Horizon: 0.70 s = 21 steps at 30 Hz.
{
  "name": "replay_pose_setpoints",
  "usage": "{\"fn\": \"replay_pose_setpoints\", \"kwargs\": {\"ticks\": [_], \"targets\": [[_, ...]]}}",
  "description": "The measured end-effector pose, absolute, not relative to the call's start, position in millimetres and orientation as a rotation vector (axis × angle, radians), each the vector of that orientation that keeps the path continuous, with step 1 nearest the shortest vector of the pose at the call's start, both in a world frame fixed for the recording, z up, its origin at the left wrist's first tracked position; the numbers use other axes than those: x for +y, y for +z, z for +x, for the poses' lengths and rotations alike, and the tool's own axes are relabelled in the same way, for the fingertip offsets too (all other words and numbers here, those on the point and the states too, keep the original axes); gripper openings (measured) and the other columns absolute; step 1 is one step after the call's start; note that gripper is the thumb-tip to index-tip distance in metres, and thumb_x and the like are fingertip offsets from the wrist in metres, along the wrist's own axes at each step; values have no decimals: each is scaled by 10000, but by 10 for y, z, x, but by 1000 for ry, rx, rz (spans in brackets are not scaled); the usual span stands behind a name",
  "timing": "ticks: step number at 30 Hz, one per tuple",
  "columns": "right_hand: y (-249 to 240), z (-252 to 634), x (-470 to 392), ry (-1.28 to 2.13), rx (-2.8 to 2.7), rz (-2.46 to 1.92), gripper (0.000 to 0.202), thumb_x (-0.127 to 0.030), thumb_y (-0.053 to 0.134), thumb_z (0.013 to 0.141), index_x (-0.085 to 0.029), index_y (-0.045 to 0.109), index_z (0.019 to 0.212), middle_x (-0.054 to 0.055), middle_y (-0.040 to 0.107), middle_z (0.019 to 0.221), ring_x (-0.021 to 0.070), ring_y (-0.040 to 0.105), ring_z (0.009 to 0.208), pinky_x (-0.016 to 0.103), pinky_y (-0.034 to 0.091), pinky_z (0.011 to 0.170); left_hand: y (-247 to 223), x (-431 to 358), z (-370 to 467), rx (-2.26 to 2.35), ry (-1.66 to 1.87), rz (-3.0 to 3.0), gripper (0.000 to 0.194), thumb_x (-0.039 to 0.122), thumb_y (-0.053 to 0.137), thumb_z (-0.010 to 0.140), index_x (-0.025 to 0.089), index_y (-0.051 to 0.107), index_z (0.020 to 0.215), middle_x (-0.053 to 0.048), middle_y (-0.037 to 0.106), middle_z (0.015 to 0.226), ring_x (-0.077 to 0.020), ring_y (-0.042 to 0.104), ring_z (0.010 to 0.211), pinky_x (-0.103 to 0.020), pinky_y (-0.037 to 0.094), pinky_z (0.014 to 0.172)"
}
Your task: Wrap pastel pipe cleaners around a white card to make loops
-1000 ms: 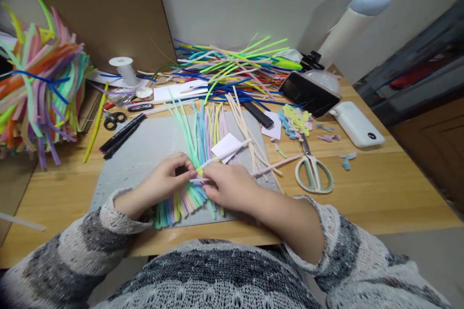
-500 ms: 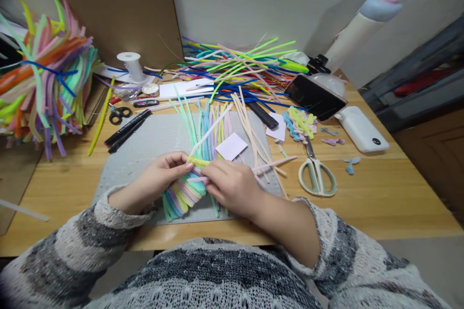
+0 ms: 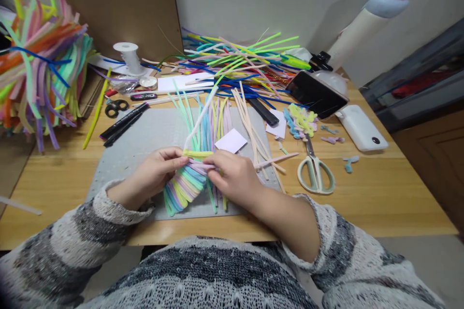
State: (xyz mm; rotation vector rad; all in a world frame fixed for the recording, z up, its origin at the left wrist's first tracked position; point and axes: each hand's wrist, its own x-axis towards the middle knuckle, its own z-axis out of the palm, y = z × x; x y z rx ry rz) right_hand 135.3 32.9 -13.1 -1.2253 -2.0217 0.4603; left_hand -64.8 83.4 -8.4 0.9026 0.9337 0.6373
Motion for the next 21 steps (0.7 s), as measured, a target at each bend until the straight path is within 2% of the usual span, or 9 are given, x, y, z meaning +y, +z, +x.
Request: {"fn": "replay_pose_setpoints", "kwargs": {"ticks": [4,11,16,21], "targets": [[-140,1373,359,434,-2041,-1207,162,-150,517,836,-187,645,929,40,697,851,139,642,784,282,502,693,-96,843,-640,971,669,863,184,283,764,654,142,662,712,35,558,574,-37,401,455,-190,274,443],[-130,1356,336,216,-2152,-1163,127,-152,512,818,-170,639,819,29,683,725,138,625,658,274,469,584,-118,812,-643,978,733,881,161,280,759,680,151,670,716,28,602,624,-47,473,512,-185,343,493],[-125,1329,317,303,-2088,-1228,96,-140,541,770,-173,629,747,8,640,643,119,583,585,257,429,535,-103,787,-617,1005,807,961,135,269,746,689,159,686,737,12,655,698,-78,542,597,-213,424,581],[-139,1317,311,433,-2027,-1245,78,-130,549,740,-167,612,713,8,634,645,110,573,578,249,420,529,-70,790,-598,1104,839,1136,127,255,736,682,144,694,727,-6,673,717,-96,569,648,-223,446,629]]}}
